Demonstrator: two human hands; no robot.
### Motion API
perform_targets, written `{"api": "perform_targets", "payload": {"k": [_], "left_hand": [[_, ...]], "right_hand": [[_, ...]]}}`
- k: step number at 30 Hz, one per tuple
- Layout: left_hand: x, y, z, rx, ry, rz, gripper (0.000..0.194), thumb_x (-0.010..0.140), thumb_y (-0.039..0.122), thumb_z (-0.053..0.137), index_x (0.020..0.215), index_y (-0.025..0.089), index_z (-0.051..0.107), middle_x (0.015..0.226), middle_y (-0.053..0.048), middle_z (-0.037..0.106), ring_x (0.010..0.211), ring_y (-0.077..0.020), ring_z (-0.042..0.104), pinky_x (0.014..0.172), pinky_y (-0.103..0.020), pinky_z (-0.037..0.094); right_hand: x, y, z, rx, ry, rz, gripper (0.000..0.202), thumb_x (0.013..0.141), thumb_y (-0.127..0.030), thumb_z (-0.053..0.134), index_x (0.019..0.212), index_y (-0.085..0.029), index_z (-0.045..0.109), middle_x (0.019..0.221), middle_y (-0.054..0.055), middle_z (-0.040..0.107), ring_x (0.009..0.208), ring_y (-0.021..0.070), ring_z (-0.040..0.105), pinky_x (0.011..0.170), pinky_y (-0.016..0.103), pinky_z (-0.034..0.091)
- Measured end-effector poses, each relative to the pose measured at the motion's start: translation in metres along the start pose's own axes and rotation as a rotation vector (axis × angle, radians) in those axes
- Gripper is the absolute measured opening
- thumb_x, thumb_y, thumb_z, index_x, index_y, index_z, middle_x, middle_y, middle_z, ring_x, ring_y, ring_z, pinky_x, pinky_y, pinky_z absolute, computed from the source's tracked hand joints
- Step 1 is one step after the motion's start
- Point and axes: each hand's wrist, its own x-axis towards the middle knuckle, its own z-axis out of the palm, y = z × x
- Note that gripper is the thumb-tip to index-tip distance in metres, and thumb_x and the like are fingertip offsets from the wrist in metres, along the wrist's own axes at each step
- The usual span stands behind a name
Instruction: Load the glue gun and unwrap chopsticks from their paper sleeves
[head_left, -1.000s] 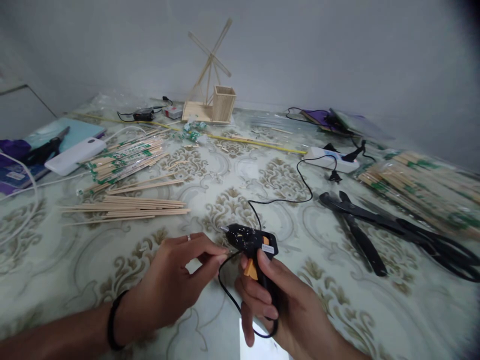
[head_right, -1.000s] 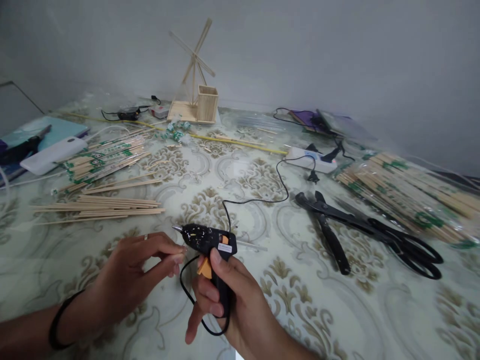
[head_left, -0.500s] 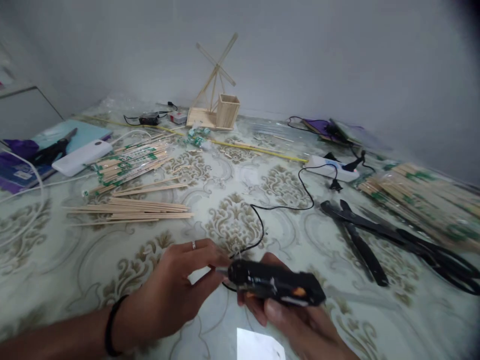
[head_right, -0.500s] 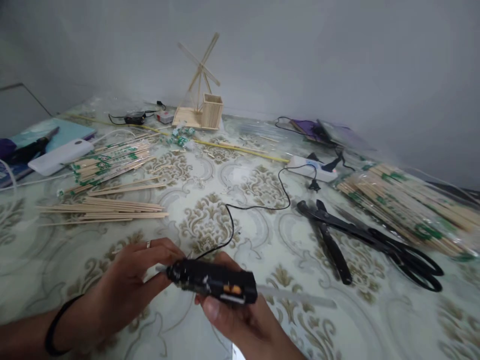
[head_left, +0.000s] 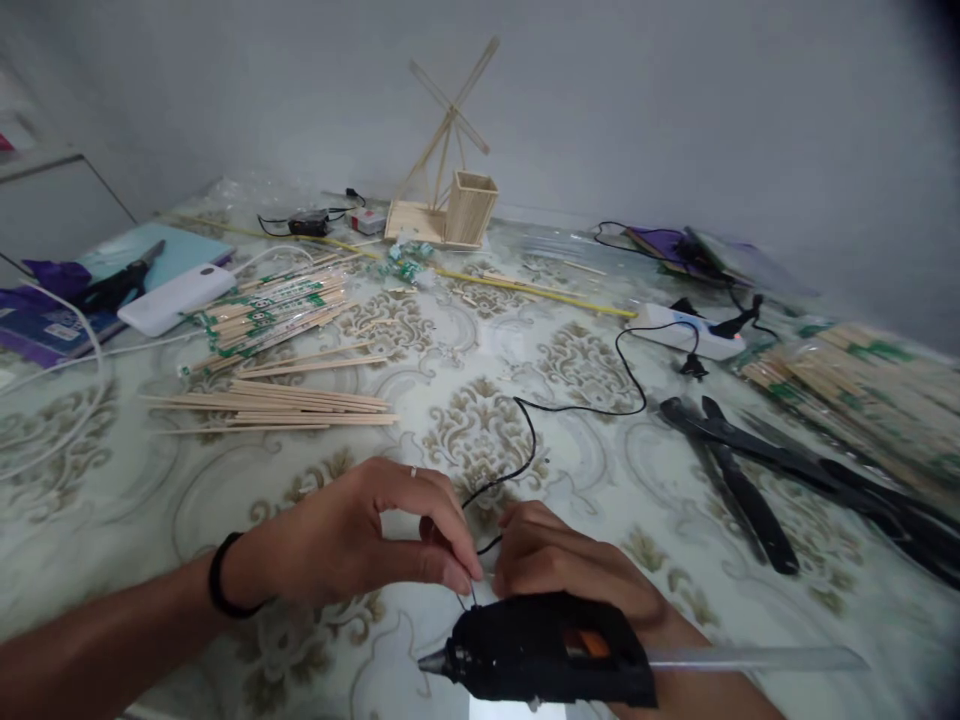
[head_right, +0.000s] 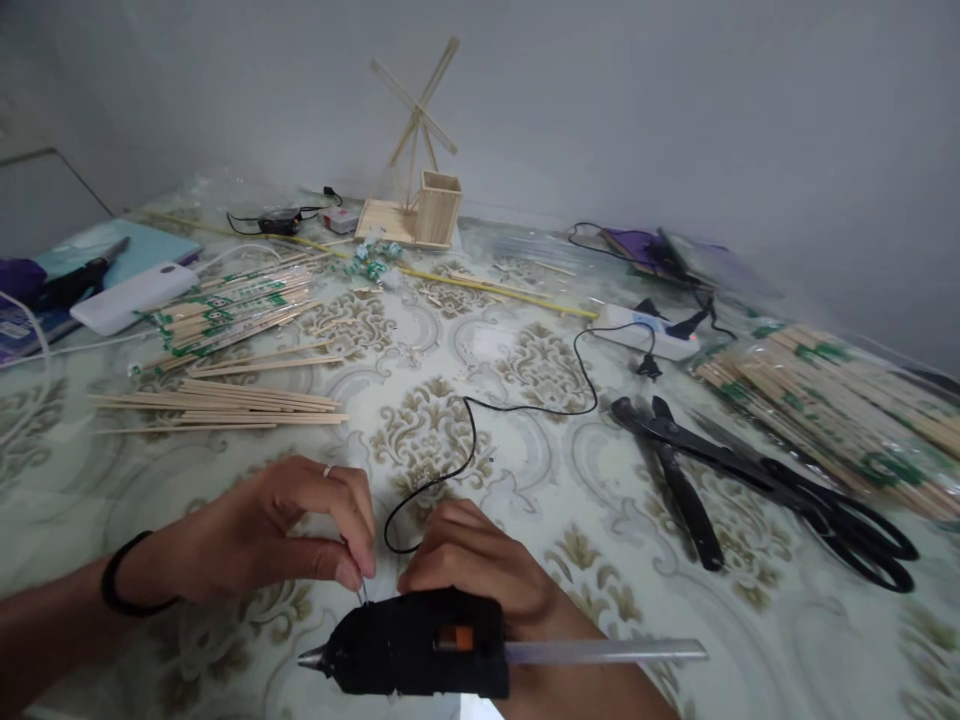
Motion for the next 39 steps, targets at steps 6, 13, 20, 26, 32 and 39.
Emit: {"api": "perform_targets", "payload": {"k": [6,13,20,26,32,39], "left_hand": [[-0.002,0.003,0.007,0.172,-0.081,0.146,0.018,0.099,0.014,0.058,0.084,0.016,0.068,0.083,-0.006,0.074,0.085,-0.0151,0.064,0.083,-0.027,0.050],[-0.008,0.008,0.016,0.156,0.000,0.092,0.016,0.101,0.014,0.052,0.089,0.018,0.062,0.087,-0.004,0.069,0.083,-0.0139,0.063,0.079,-0.025,0.049],[-0.008,0.006,0.018,-0.073,0.028,-0.105,0.018,0.100,0.027,0.059,0.086,0.016,0.065,0.084,-0.003,0.069,0.079,-0.0120,0.062,0.073,-0.023,0.048],[-0.010,0.009,0.021,0.011,0.034,-0.035,0.017,0.100,0.022,0.056,0.085,0.016,0.062,0.083,-0.002,0.069,0.078,-0.0110,0.063,0.074,-0.021,0.047],[-0.012,0.010,0.016,0.286,-0.022,0.119,0.014,0.099,0.018,0.048,0.088,0.018,0.056,0.081,-0.002,0.061,0.074,-0.0133,0.056,0.070,-0.024,0.044],[-0.009,0.011,0.006,0.224,-0.158,0.091,0.015,0.100,0.025,0.052,0.090,0.017,0.061,0.082,-0.005,0.068,0.073,-0.0147,0.060,0.070,-0.025,0.047]], "right_hand": [[-0.003,0.002,0.004,0.023,-0.099,0.014,0.031,0.106,-0.047,0.045,0.097,-0.023,0.063,0.082,0.004,0.063,0.080,0.0190,0.055,0.074,0.036,0.040],[-0.002,-0.005,0.004,0.135,-0.062,0.098,0.048,0.103,-0.061,0.042,0.097,-0.023,0.069,0.080,0.004,0.067,0.075,0.0179,0.060,0.068,0.033,0.044],[-0.001,0.012,0.003,-0.025,-0.027,-0.113,0.021,0.106,-0.033,0.054,0.118,-0.025,0.069,0.096,0.005,0.072,0.091,0.0201,0.065,0.104,0.047,0.041],[0.001,0.006,0.004,0.097,-0.085,-0.110,0.031,0.106,-0.043,0.050,0.114,-0.020,0.071,0.091,0.007,0.073,0.088,0.0201,0.067,0.093,0.042,0.050],[0.001,-0.001,0.002,0.130,-0.080,0.016,0.047,0.103,-0.058,0.047,0.106,-0.019,0.073,0.083,0.009,0.070,0.074,0.0196,0.063,0.066,0.033,0.049],[0.007,-0.001,-0.003,0.043,-0.126,-0.046,0.035,0.105,-0.046,0.048,0.103,-0.020,0.072,0.083,0.007,0.069,0.076,0.0193,0.063,0.082,0.040,0.046]]}}
